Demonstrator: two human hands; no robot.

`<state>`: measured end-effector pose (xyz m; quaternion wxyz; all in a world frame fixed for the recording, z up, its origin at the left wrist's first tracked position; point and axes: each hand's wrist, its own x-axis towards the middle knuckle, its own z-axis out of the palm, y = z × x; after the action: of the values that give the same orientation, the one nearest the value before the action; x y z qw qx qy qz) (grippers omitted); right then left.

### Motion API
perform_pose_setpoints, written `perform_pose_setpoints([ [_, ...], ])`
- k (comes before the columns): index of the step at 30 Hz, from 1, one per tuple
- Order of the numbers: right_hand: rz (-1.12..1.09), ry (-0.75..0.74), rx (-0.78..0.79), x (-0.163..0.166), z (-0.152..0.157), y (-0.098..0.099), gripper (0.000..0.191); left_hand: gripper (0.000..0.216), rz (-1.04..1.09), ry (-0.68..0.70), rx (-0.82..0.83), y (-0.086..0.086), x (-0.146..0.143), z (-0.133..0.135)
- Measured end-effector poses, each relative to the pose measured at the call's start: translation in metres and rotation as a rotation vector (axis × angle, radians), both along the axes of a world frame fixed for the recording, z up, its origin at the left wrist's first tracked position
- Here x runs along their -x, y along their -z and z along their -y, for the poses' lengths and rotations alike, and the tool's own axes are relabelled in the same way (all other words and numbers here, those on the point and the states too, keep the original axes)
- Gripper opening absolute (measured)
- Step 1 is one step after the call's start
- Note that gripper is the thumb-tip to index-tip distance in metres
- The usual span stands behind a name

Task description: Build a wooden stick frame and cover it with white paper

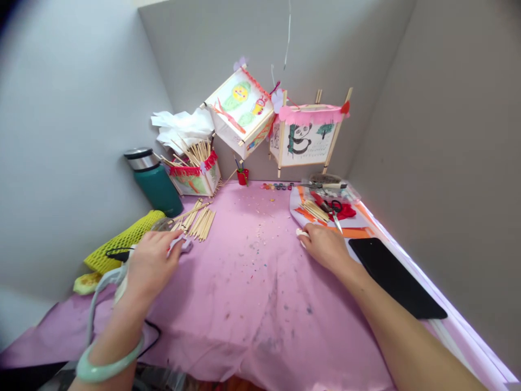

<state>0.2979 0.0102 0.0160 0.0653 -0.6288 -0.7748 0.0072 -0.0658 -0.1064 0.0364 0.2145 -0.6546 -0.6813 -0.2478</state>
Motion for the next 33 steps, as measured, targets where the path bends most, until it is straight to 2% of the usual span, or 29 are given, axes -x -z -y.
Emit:
perform_pose_setpoints([
  [6,-0.036,-0.032,-0.011,-0.002,0.002,0.012,0.027,0.027,-0.098,-0.267,-0.176,0.003,0.052,0.069],
  [9,0.001,-0.043,-0.03,-0.003,0.0,0.016,0.028,0.032,-0.027,-0.386,-0.09,0.008,0.059,0.095],
  [11,0.016,-0.046,-0.033,-0.002,0.0,0.018,0.027,0.035,0.082,-0.409,-0.001,0.017,0.057,0.105],
  [14,0.023,-0.045,-0.018,-0.001,0.0,0.02,0.027,0.05,0.199,-0.378,0.068,0.034,0.049,0.107],
  [17,0.037,-0.043,-0.019,0.0,0.0,0.021,0.026,0.061,0.21,-0.413,0.054,0.044,0.04,0.104],
  [20,0.03,-0.035,-0.022,0.001,0.001,0.021,0.025,0.059,0.238,-0.507,0.045,0.044,0.031,0.1],
  [23,0.02,-0.031,-0.021,0.002,0.003,0.021,0.025,0.054,0.307,-0.541,0.054,0.039,0.025,0.097],
  [27,0.028,-0.031,-0.029,0.003,0.004,0.02,0.028,0.053,0.334,-0.513,0.046,0.038,0.026,0.096],
  [33,0.018,-0.051,-0.05,0.002,0.005,0.022,0.029,0.055,0.254,-0.437,0.041,0.043,0.048,0.082],
])
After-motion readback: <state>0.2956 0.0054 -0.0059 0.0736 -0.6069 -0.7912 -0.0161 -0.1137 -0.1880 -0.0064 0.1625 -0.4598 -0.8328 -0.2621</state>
